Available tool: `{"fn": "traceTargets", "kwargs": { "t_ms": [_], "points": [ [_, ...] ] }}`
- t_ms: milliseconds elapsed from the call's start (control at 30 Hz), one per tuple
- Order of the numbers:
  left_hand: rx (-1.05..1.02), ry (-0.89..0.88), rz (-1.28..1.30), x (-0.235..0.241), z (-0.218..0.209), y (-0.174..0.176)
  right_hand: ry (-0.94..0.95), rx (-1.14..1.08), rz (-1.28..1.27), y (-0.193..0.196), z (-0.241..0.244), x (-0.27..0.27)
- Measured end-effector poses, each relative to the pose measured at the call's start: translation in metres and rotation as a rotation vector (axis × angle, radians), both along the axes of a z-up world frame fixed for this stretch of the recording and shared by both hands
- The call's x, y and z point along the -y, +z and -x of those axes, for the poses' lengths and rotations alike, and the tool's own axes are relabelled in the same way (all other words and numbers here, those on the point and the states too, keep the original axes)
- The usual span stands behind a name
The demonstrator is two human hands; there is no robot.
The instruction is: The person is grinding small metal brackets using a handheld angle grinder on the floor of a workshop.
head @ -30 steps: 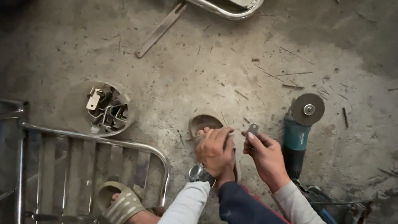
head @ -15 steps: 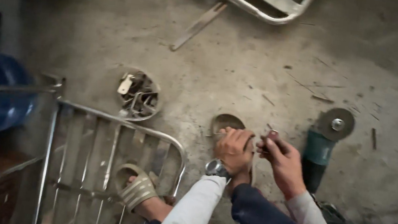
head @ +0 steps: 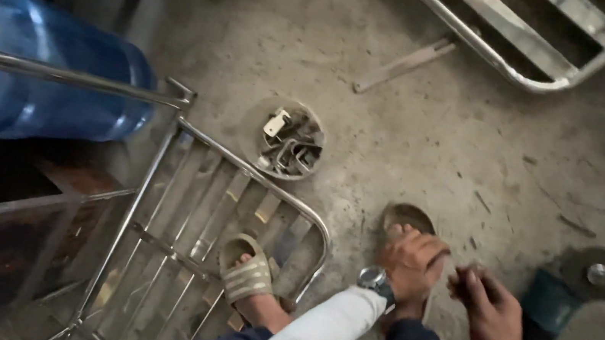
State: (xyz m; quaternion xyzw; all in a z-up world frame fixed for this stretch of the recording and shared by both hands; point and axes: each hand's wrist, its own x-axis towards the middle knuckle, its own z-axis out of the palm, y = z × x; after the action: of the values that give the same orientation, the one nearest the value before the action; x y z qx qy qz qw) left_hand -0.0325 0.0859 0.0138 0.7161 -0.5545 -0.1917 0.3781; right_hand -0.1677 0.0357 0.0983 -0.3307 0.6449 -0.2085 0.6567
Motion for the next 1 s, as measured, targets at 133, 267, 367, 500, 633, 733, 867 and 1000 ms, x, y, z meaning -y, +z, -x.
{"fn": "traceTargets", "kwargs": {
  "t_ms": [133,267,367,500,633,733,867,1000],
  "points": [
    [-0.161,-0.194,0.163,0.001,-0.06,0.053,0.155,-0.273,-0.025,0.035,-0.012,0.015],
    [0.454,-0.054,0.234,0.001,-0.195,0.061,0.059,-0.155,0.041,0.011,0.002,0.011],
    [-0.178,0.484,0.0,0.011,-0.276,0.082,0.032,-0.024,0.108,-0.014,0.008,0.008],
    [0.28,0.275,-0.596,-0.006,-0.319,0.05,0.112,-0.007,0.062,0.01,-0.005,0.012],
    [0.312,0.263,-0.737,0.0,-0.315,0.03,0.175,-0.067,0.018,0.026,-0.005,0.017],
    [0.34,0.31,-0.704,-0.002,-0.306,0.03,0.153,-0.049,-0.004,0.013,-0.001,0.011],
    [0.397,0.298,-0.633,-0.01,-0.309,0.014,0.189,-0.102,-0.048,0.026,-0.007,0.013],
    [0.377,0.294,-0.62,-0.01,-0.312,0.013,0.183,-0.045,-0.017,0.016,0.0,0.009]
  ]
}}
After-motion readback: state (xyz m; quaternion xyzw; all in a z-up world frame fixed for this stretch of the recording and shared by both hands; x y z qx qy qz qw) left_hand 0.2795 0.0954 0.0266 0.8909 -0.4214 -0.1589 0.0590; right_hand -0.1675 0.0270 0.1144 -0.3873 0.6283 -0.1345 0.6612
